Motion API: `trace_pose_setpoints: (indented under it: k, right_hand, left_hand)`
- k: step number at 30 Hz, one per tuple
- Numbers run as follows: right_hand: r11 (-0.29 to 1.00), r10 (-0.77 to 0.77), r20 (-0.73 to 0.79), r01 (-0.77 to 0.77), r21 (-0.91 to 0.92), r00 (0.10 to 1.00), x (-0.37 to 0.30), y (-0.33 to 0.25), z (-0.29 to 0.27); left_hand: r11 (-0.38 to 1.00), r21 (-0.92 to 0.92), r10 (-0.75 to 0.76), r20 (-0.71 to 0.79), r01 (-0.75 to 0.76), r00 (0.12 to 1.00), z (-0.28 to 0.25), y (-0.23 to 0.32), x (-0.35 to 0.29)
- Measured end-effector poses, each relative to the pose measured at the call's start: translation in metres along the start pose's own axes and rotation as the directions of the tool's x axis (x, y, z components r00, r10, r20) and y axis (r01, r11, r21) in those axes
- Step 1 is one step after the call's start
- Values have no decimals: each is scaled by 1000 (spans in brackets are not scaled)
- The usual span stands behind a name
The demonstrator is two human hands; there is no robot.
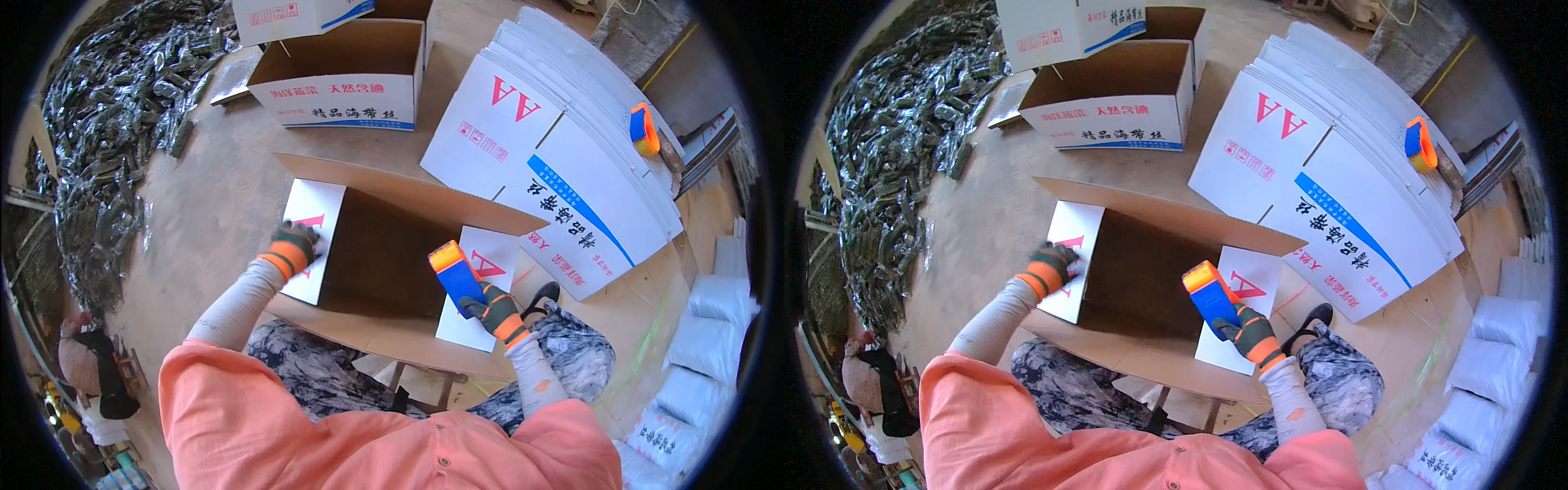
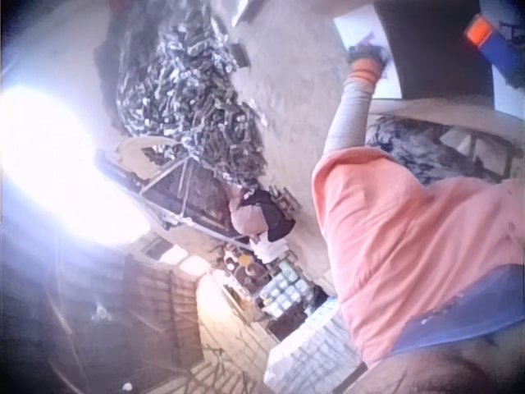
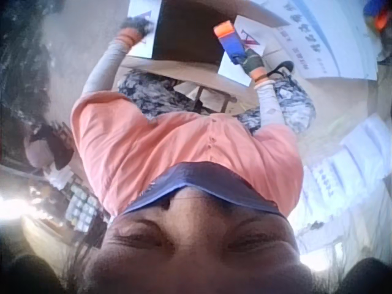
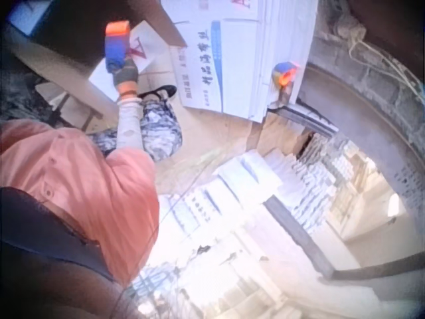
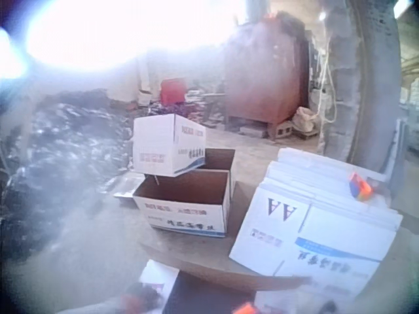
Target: The person assembles cardboard boxes by hand and with a tape dispenser, folding the flaps and applying tape to the bottom.
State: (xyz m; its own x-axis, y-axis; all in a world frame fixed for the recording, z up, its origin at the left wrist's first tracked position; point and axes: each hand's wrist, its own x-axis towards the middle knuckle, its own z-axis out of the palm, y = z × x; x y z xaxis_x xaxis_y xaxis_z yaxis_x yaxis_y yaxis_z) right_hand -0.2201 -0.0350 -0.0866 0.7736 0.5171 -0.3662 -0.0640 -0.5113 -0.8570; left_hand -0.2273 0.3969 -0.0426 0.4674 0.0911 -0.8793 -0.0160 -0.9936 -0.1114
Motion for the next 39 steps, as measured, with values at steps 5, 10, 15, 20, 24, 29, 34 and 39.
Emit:
trace_pose_setpoints:
  k: [5, 10, 15, 20, 24, 29, 34, 39]
  right_hand:
    - [919, -212, -90, 167, -358, 973, -5, -17, 15]
    - [970, -241, -109, 237, -52, 964, -21, -122, -37]
    - [964, -182, -107, 157, -213, 977, 65, -113, -7]
    - [999, -25, -87, 27, 19, 996, 100, -42, -3]
    - [952, -129, -8, 121, -280, 992, 108, -61, -1]
    - [993, 45, -9, -46, -107, 999, 106, -102, 5]
    - [919, -224, 227, 283, -273, 948, 78, -52, 32]
    - [974, -39, 287, -27, 225, 957, 60, -30, 23]
  left_hand:
    - [994, -100, -104, -987, 33, 123, -51, 1, -6]
    - [987, -131, -84, -911, -91, 405, 26, -2, -27]
    - [979, -65, 104, -649, -192, 754, 86, 15, -53]
    - [897, -63, 295, -653, -438, 697, 86, 55, -162]
    - [939, -45, 168, -806, -342, 568, 79, 61, -128]
    - [962, -91, 39, -887, -258, 460, 86, 66, 21]
    - [938, -140, -6, -920, -316, 392, 90, 73, 23]
    - [223, -870, -409, -493, -440, 768, 91, 120, -9]
